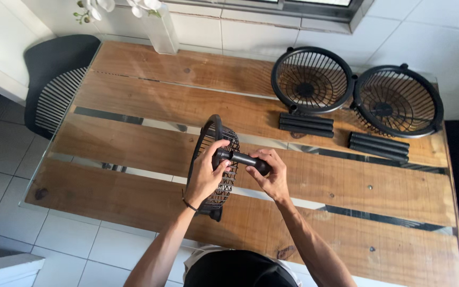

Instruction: The person assembles a small black metal stool by inserting cylindrical legs into a circular wire seat. They pick up the seat, align the legs, and push them into place, then repeat the process for a second stool.

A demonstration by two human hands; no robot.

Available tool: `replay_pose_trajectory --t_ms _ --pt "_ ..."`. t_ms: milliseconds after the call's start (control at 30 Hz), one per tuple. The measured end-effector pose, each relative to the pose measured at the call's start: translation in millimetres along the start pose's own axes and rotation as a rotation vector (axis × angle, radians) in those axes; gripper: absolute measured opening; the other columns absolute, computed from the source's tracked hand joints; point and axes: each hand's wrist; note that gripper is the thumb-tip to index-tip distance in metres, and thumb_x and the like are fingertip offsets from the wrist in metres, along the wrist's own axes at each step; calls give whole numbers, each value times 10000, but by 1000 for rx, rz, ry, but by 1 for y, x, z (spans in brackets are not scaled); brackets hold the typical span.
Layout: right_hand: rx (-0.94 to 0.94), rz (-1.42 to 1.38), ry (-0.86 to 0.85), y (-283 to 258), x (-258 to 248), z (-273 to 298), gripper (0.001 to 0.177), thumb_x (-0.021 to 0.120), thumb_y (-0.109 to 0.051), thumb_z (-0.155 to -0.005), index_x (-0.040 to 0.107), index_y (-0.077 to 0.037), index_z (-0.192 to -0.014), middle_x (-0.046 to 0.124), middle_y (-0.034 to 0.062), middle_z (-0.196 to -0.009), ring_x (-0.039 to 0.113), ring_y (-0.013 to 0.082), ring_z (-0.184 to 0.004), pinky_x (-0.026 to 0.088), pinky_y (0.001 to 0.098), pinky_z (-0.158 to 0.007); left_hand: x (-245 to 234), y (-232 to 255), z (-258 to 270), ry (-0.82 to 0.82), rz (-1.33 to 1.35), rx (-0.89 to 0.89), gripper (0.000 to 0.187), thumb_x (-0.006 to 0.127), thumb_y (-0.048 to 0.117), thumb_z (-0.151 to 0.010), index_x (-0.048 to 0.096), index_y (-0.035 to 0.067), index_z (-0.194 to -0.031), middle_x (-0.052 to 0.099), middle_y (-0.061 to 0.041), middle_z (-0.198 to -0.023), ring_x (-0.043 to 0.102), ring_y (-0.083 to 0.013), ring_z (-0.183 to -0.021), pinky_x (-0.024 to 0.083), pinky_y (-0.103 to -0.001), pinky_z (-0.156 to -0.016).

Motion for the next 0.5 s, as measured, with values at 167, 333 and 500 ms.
replay_pose_trajectory --t_ms 167,333,500 --pt "-95 145 80 -6 -2 10 355 883 -126 -808 740 -38 -1121 659 90 -1109 675 217 -1012 575 317 -857 1 1 -1 -63 49 -34 448 635 -99 -912 578 69 -1324 674 -135 -1248 779 -179 -918 673 -276 -743" --pt "-357 282 151 -14 -1 1 362 890 -59 -761 753 -53 -1096 672 84 -1061 652 266 -1003 560 364 -855 -2 7 -7 -141 45 -103 446 613 -90 -915 570 73 -1328 734 -124 -1123 795 -182 -896 681 -285 -750" --pt "-466 289 143 -15 -3 -7 373 887 -35 -743 742 -48 -1086 674 91 -1036 653 277 -989 570 378 -845 -3 9 -7 -169 73 -38 438 571 -69 -955 543 78 -1367 752 -130 -1110 793 -191 -959 684 -300 -816"
Point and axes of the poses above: each hand's wrist, its own z-axis away from the middle knuckle, its own x-axis out of the palm, y = z × x
